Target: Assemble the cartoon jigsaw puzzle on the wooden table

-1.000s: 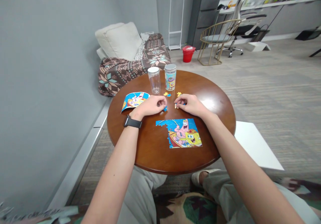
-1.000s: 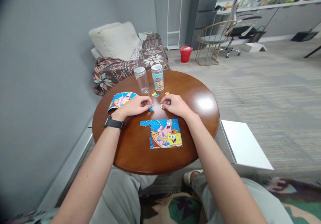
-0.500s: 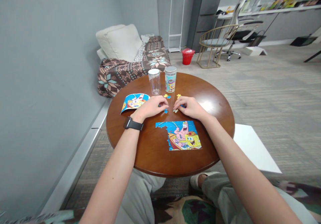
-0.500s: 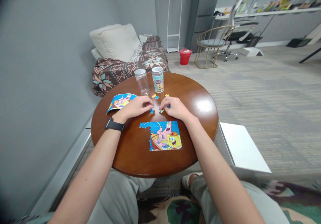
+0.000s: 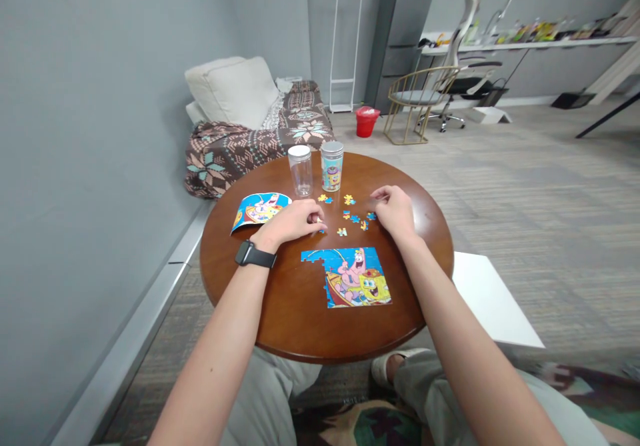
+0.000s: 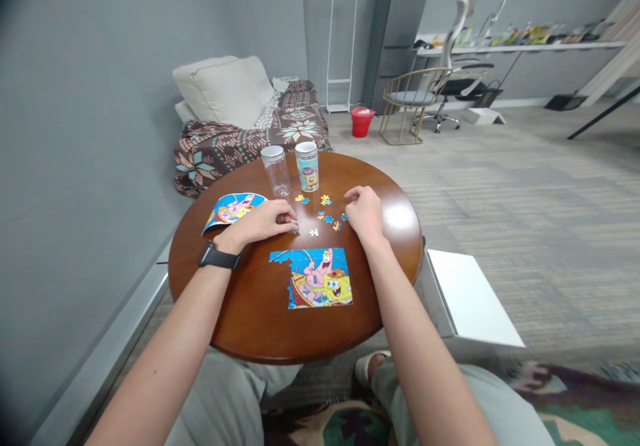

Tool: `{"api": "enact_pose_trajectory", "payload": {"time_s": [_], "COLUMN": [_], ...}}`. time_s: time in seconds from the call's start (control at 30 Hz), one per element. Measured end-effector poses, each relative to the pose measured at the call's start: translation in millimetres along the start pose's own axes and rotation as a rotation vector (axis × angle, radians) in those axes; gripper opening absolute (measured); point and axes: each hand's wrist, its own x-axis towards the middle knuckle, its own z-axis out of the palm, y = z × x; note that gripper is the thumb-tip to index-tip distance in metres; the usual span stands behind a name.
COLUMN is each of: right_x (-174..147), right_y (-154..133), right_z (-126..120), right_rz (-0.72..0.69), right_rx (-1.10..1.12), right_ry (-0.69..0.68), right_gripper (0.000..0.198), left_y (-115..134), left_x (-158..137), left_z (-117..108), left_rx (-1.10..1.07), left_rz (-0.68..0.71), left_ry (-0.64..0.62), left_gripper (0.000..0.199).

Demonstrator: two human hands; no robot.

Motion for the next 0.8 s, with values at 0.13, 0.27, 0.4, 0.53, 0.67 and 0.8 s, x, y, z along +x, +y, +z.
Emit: {"api": "enact_pose_trajectory", "payload": {"time_s": [0.13, 0.27, 0.4, 0.53, 0.67, 0.8], "right_x": [0, 6, 8, 3, 0, -1], "right_y": [3, 13, 19, 14, 6, 3], "right_z": [2, 9, 14, 14, 12, 11], "right_rz": [0.070, 0.120, 0.064, -0.047, -0.110, -0.101], "right_rx": [0.039, 0.172, 0.207, 0.161, 0.150, 0.115], "right_ry": [-0.041, 0.008, 0.050, -0.007, -0.103, -0.135], "right_gripper": [0.034, 0.026, 0.028, 0.032, 0.036, 0.036], "left_y": [-3, 1, 4, -1, -9, -11], "left_x": [1, 1, 1, -1, -4, -5], "left_z": [0, -1, -2, -2, -5, -6], "left_rx": [0.006, -0.011, 0.022, 0.174, 0.386, 0.405], "left_rz": [0.006, 0.017, 0.067, -0.001, -0.201, -0.209], "left_ry": [-0.020, -0.037, -0.065, 0.056, 0.243, 0.171], "left_gripper": [0.021, 0.016, 0.014, 0.027, 0.030, 0.020]}}
